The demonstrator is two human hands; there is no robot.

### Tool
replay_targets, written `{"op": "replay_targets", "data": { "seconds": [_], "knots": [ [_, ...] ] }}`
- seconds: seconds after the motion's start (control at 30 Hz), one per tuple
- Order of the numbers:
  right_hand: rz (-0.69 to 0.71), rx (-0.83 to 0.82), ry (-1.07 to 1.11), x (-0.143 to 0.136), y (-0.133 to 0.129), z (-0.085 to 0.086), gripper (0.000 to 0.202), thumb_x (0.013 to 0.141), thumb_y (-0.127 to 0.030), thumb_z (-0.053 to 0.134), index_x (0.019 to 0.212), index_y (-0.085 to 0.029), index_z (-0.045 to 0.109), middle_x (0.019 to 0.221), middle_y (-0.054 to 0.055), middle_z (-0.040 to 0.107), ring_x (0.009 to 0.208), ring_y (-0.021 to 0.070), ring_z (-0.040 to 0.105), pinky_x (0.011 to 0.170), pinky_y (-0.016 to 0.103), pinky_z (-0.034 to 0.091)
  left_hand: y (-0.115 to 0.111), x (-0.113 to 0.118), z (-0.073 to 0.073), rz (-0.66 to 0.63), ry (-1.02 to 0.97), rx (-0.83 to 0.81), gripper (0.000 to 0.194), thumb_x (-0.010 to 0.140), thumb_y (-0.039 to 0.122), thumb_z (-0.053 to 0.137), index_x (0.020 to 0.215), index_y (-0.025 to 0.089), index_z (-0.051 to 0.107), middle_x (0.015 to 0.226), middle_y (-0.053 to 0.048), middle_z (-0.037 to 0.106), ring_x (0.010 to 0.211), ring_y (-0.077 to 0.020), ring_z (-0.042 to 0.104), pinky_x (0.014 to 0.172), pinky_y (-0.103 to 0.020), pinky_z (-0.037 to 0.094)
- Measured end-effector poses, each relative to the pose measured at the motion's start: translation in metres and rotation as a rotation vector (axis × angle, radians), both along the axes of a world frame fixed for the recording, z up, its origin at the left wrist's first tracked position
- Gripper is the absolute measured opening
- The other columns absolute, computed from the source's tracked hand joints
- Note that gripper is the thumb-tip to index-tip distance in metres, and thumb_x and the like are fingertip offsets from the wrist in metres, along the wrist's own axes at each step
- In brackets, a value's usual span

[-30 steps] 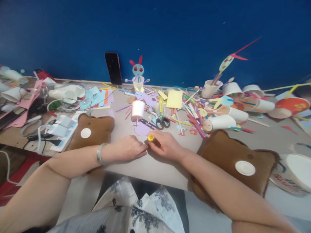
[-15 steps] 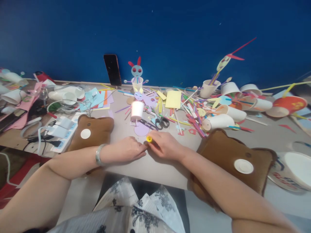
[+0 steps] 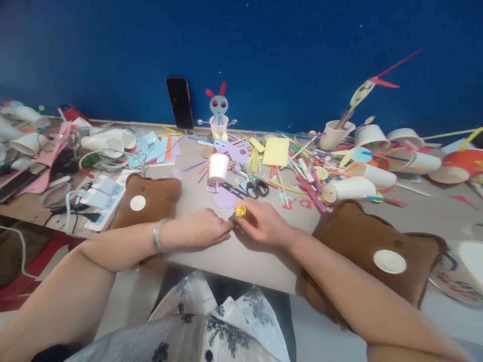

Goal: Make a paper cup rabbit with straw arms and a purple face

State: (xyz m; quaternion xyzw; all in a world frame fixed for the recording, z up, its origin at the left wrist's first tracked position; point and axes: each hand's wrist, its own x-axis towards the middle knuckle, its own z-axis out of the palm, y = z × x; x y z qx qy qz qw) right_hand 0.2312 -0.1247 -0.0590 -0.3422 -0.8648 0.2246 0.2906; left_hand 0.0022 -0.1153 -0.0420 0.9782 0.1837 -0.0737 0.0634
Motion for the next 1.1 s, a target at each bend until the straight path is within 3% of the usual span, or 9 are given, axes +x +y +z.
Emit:
{"op": "replay_targets", "data": {
  "seconds": [0.13, 0.27, 0.6, 0.8, 0.97, 1.1],
  "knots": [
    [0.103, 0.033, -0.14, 0.0, 0.0, 0.004, 0.006, 0.099, -0.021, 0.051, 0.102, -0.021, 0.055, 0.089, 0.007, 0.064, 0.077, 0.0186, 0.06, 0.067, 0.03, 0.046, 0.001, 0.001, 0.002, -0.006, 0.007, 0.005, 0.029, 0.106, 0.03, 0.042, 0.119, 0.009, 0.057, 0.077, -0.01, 0.074, 0.072, -0.0246, 0.074, 0.061, -0.034, 0.05],
    [0.1, 0.048, -0.223, 0.003, 0.001, 0.009, 0.007, 0.1, -0.023, 0.049, 0.101, -0.02, 0.055, 0.087, 0.007, 0.064, 0.072, 0.0185, 0.059, 0.063, 0.029, 0.043, 0.001, 0.001, 0.006, -0.013, 0.022, 0.002, 0.029, 0.106, 0.029, 0.04, 0.118, 0.009, 0.057, 0.074, -0.009, 0.073, 0.07, -0.0243, 0.074, 0.061, -0.035, 0.05],
    [0.008, -0.01, -0.07, 0.011, 0.001, 0.013, 0.008, 0.098, -0.025, 0.054, 0.104, -0.022, 0.056, 0.089, 0.006, 0.065, 0.068, 0.0178, 0.059, 0.063, 0.031, 0.047, 0.001, -0.002, 0.004, -0.014, -0.032, 0.0, 0.027, 0.106, 0.029, 0.044, 0.121, 0.009, 0.055, 0.072, -0.007, 0.072, 0.07, -0.0223, 0.073, 0.063, -0.032, 0.05],
    [0.125, -0.04, -0.225, -0.002, -0.004, 0.01, 0.009, 0.101, -0.025, 0.048, 0.098, -0.022, 0.056, 0.091, 0.009, 0.067, 0.077, 0.0207, 0.062, 0.067, 0.032, 0.047, 0.002, 0.0, 0.003, -0.02, -0.039, 0.0, 0.024, 0.105, 0.028, 0.046, 0.117, 0.01, 0.057, 0.082, -0.01, 0.075, 0.072, -0.0238, 0.074, 0.059, -0.033, 0.05],
    [0.093, -0.017, -0.327, 0.001, -0.003, 0.015, 0.008, 0.1, -0.024, 0.048, 0.097, -0.021, 0.055, 0.087, 0.008, 0.065, 0.073, 0.0202, 0.06, 0.063, 0.031, 0.041, 0.001, 0.0, 0.003, -0.014, -0.018, 0.009, 0.026, 0.105, 0.029, 0.046, 0.118, 0.01, 0.057, 0.081, -0.01, 0.075, 0.072, -0.0236, 0.074, 0.059, -0.033, 0.049],
    [0.063, -0.018, -0.258, 0.007, -0.003, 0.016, 0.009, 0.1, -0.027, 0.049, 0.103, -0.021, 0.055, 0.085, 0.007, 0.064, 0.07, 0.019, 0.059, 0.062, 0.03, 0.042, 0.001, -0.001, 0.005, -0.021, -0.015, 0.014, 0.03, 0.106, 0.028, 0.044, 0.125, 0.008, 0.054, 0.073, -0.007, 0.072, 0.071, -0.0231, 0.073, 0.06, -0.033, 0.049]
  ]
}}
